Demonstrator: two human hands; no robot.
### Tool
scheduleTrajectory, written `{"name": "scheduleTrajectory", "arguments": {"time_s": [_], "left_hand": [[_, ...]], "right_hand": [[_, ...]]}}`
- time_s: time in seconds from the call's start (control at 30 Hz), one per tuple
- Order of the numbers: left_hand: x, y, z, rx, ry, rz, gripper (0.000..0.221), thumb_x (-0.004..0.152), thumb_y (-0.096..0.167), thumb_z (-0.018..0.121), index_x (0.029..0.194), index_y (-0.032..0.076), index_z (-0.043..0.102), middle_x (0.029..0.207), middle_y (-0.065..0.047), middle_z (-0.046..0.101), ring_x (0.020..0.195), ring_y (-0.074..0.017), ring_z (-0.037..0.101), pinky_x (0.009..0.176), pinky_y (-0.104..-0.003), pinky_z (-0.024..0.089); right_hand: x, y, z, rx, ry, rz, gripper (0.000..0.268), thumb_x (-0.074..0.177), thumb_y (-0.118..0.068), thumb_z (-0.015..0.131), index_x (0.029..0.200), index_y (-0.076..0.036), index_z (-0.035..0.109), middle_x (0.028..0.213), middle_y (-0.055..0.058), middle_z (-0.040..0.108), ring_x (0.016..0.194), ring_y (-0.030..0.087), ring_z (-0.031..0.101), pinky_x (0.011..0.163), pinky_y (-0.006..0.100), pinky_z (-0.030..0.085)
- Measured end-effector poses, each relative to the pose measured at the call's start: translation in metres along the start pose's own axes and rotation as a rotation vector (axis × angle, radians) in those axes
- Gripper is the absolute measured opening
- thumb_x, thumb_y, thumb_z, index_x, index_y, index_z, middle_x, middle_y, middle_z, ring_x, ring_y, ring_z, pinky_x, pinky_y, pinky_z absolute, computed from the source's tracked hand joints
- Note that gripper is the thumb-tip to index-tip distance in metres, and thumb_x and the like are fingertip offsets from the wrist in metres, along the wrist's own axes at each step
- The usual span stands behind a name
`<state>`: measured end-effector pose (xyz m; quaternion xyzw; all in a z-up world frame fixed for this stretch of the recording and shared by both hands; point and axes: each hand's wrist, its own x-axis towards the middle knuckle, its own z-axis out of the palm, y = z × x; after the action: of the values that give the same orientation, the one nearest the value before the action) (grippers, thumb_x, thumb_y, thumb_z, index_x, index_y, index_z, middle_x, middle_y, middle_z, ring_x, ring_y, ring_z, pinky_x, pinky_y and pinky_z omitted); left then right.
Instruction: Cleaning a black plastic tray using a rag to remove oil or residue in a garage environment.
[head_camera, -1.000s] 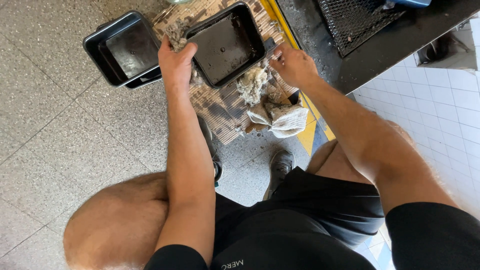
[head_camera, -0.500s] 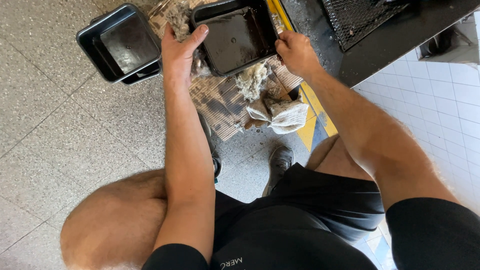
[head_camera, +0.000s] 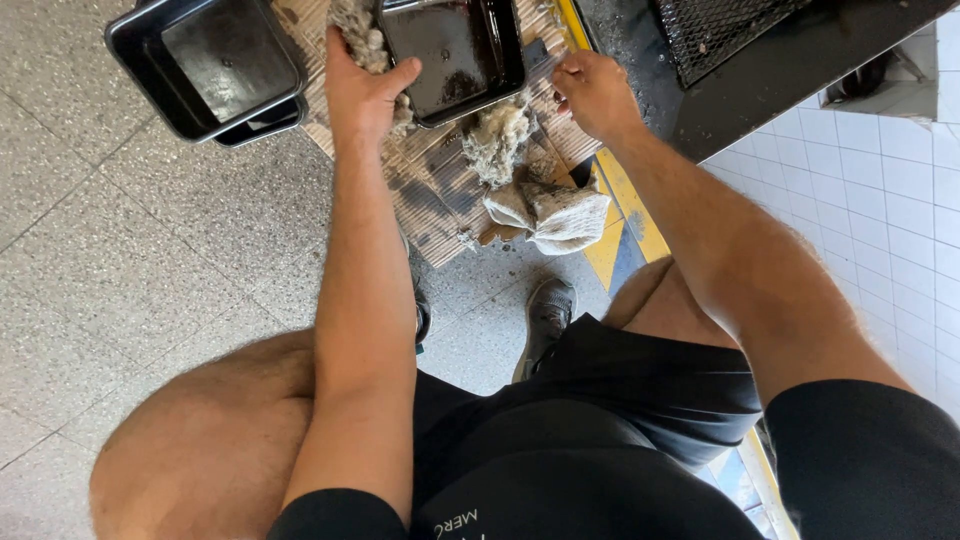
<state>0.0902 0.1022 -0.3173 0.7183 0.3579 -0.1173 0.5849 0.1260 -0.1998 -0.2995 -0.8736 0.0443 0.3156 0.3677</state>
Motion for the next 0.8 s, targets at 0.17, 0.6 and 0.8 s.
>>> {"name": "scheduleTrajectory", "arguments": {"time_s": [0.17,0.6,0.8], "left_hand": [[-0.002,-0.029,0.000,0.252,0.224,0.091,0.045,0.089,0.018,0.075,0.127,0.009,0.052,0.124,-0.013,0.069,0.114,-0.0342,0.067,0.096,-0.054,0.055],[-0.060,0.027,-0.008,-0.770,-0.202,-0.212,0.034,0.065,0.011,0.058,0.097,0.009,0.047,0.080,-0.010,0.054,0.067,-0.0247,0.061,0.056,-0.039,0.052],[-0.089,0.022,0.062,-0.867,-0.554,-0.240,0.057,0.079,0.013,0.071,0.129,0.015,0.041,0.110,-0.020,0.057,0.090,-0.0317,0.064,0.075,-0.042,0.059]], "right_hand": [[0.004,-0.004,-0.006,-0.133,-0.008,-0.024,0.021,0.104,-0.028,0.060,0.102,-0.008,0.065,0.091,0.010,0.072,0.067,0.017,0.071,0.054,0.040,0.050],[-0.021,-0.079,0.014,0.660,-0.410,-0.514,0.048,0.104,-0.023,0.055,0.147,-0.011,0.037,0.154,0.019,0.032,0.136,0.037,0.039,0.112,0.056,0.041],[-0.048,-0.067,0.038,0.862,-0.334,-0.299,0.038,0.104,-0.022,0.050,0.137,-0.003,0.046,0.122,0.018,0.054,0.116,0.028,0.054,0.103,0.044,0.055]]}}
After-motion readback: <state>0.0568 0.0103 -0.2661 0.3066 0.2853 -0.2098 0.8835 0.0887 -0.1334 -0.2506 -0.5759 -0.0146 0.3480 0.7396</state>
